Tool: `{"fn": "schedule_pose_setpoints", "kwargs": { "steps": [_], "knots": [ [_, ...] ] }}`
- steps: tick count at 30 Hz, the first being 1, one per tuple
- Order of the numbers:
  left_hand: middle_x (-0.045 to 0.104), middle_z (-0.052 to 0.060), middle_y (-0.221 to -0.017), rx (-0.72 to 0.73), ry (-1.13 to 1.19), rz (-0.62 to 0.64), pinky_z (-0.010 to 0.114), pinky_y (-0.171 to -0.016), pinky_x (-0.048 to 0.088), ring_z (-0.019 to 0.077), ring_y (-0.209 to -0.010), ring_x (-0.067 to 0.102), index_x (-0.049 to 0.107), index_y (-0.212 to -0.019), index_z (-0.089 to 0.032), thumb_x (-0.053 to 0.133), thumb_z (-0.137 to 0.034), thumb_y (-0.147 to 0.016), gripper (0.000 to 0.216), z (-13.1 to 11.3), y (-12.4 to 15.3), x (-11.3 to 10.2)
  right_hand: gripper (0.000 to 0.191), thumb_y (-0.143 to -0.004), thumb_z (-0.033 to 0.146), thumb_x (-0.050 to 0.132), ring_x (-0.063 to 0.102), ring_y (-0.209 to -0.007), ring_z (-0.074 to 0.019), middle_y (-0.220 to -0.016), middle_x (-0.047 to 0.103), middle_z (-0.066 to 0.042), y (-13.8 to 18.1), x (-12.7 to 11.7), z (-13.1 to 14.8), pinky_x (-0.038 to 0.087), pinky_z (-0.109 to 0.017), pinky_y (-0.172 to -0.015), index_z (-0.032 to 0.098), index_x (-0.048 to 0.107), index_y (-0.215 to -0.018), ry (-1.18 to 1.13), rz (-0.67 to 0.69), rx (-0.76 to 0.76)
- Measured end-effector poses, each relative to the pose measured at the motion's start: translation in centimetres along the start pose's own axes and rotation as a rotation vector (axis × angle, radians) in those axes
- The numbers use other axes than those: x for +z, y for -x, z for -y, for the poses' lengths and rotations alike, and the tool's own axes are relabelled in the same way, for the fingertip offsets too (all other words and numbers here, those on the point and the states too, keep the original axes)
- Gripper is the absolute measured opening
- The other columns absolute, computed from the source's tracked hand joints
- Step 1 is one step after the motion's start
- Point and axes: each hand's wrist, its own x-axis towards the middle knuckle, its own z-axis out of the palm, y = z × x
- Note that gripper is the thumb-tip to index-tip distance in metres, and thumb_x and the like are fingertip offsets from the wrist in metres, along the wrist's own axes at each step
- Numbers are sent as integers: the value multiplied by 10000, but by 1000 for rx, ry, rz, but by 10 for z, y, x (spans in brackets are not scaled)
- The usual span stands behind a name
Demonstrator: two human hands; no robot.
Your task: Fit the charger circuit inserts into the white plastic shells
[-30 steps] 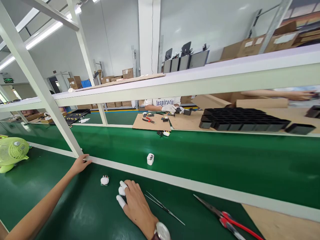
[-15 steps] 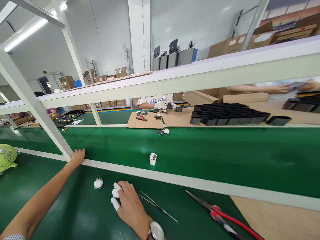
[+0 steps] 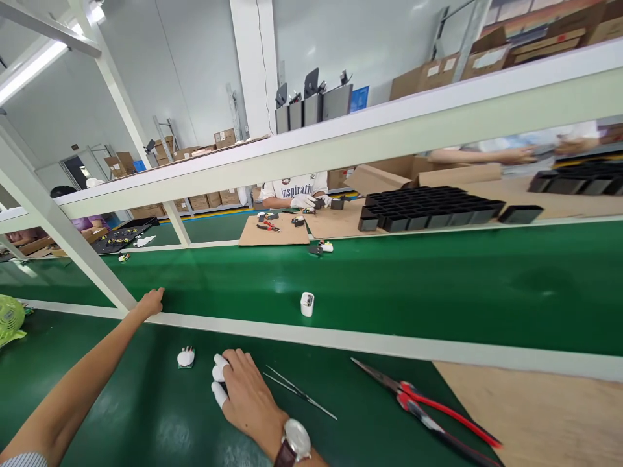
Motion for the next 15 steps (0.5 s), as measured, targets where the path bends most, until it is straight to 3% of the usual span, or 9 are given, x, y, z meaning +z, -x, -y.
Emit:
{"fn": "schedule_pose_setpoints", "kwargs": {
  "steps": [4,8,12,15],
  "knots": [
    [650,119,-1359,206,192,-18,479,-1004,577,272,-1188,668,601,-1372,-183,661,-297,-1011,384,-18,22,-8,171,-941,131,607,611,-1078,-291,-1206,640,-102,0,-3,1,525,-517,-1002,191,630,-1099,-3,-5,-3],
    [741,75,-1274,417,372,63,351,-1005,580,253,-1165,712,604,-1418,-250,654,-167,-904,524,-23,81,-2,156,-943,129,608,615,-1060,-287,-1201,645,-106,-1,-5,2,530,-507,-995,188,634,-1085,1,-9,-13],
    [700,99,-1381,499,526,110,388,-952,627,284,-1162,720,594,-1454,-248,710,-262,-851,614,-16,143,8,151,-956,132,591,624,-1040,-288,-1191,657,-113,-1,-4,0,547,-488,-940,189,640,-1087,19,-28,-48],
    [645,115,-1464,463,760,48,431,-944,647,301,-1233,694,574,-1469,-256,738,-400,-867,640,1,172,2,203,-977,164,574,635,-1060,-295,-1250,669,-126,0,-2,-3,550,-500,-932,186,642,-1168,8,-39,-112]
  ]
}}
